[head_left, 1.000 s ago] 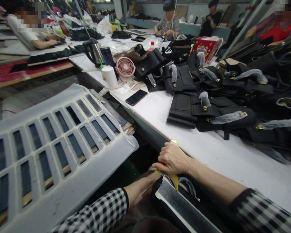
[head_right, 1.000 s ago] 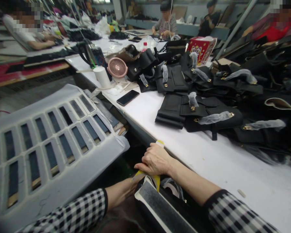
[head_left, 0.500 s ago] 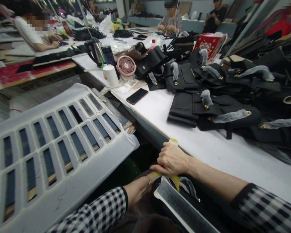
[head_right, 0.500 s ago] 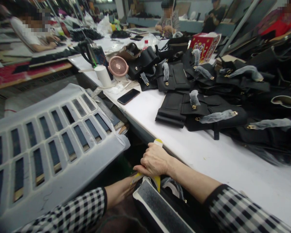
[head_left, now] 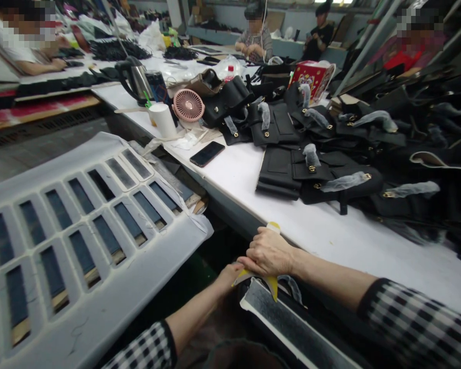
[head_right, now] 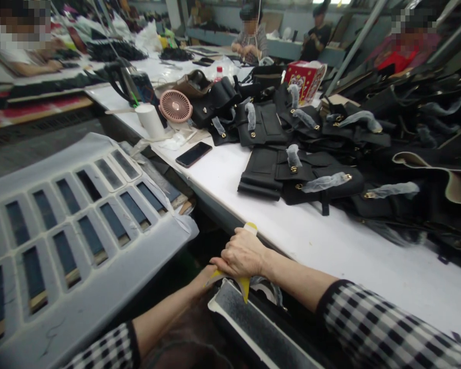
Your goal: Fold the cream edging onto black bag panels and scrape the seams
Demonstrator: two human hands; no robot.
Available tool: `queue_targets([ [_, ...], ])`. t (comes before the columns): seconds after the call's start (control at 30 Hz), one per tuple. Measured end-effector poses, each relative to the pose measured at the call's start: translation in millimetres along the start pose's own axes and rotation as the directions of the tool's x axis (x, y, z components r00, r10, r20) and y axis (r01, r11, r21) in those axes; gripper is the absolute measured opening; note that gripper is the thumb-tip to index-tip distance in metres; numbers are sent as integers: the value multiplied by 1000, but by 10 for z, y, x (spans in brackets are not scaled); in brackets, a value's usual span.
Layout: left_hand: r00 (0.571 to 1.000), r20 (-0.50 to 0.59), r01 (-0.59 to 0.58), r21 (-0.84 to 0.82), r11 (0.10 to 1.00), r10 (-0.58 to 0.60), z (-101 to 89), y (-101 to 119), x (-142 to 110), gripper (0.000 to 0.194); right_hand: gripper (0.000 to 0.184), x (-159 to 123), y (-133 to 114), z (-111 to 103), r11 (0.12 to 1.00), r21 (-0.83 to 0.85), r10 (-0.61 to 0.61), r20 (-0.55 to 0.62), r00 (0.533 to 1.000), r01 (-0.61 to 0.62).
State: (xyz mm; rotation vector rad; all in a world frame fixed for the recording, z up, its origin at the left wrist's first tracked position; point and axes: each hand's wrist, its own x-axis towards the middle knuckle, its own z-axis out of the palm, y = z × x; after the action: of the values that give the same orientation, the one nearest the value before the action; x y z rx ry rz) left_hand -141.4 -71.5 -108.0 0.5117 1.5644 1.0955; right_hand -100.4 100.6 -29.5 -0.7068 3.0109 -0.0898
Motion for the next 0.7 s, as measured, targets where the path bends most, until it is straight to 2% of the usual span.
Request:
queue_targets([
  [0.1, 984, -112, -149, -86, 985, 139, -100, 136, -206, 50, 56, 14, -5, -27, 1000, -11, -14, 0, 1000, 14],
  [0.2, 956, -79, -284, -32, 958, 281, -130, 305, -465, 43, 57, 21, -12, -51, 1000, -23, -4, -1, 1000, 4],
  [0.3, 955, -76, -268, 202, 942, 288, -88, 421, -583, 30, 58, 5, -24, -56, 999, -31, 5, -5, 1000, -5],
  [0.4, 951, -98, -239, 373, 896, 295, -44, 469, -577, 28, 58, -25, -38, -47, 999, -39, 33, -21, 999, -34],
  [0.7, 913, -55, -296, 593, 749, 404, 14, 500, -569, 21, 59, -113, -117, -10, 993, -9, 113, -40, 993, -114],
])
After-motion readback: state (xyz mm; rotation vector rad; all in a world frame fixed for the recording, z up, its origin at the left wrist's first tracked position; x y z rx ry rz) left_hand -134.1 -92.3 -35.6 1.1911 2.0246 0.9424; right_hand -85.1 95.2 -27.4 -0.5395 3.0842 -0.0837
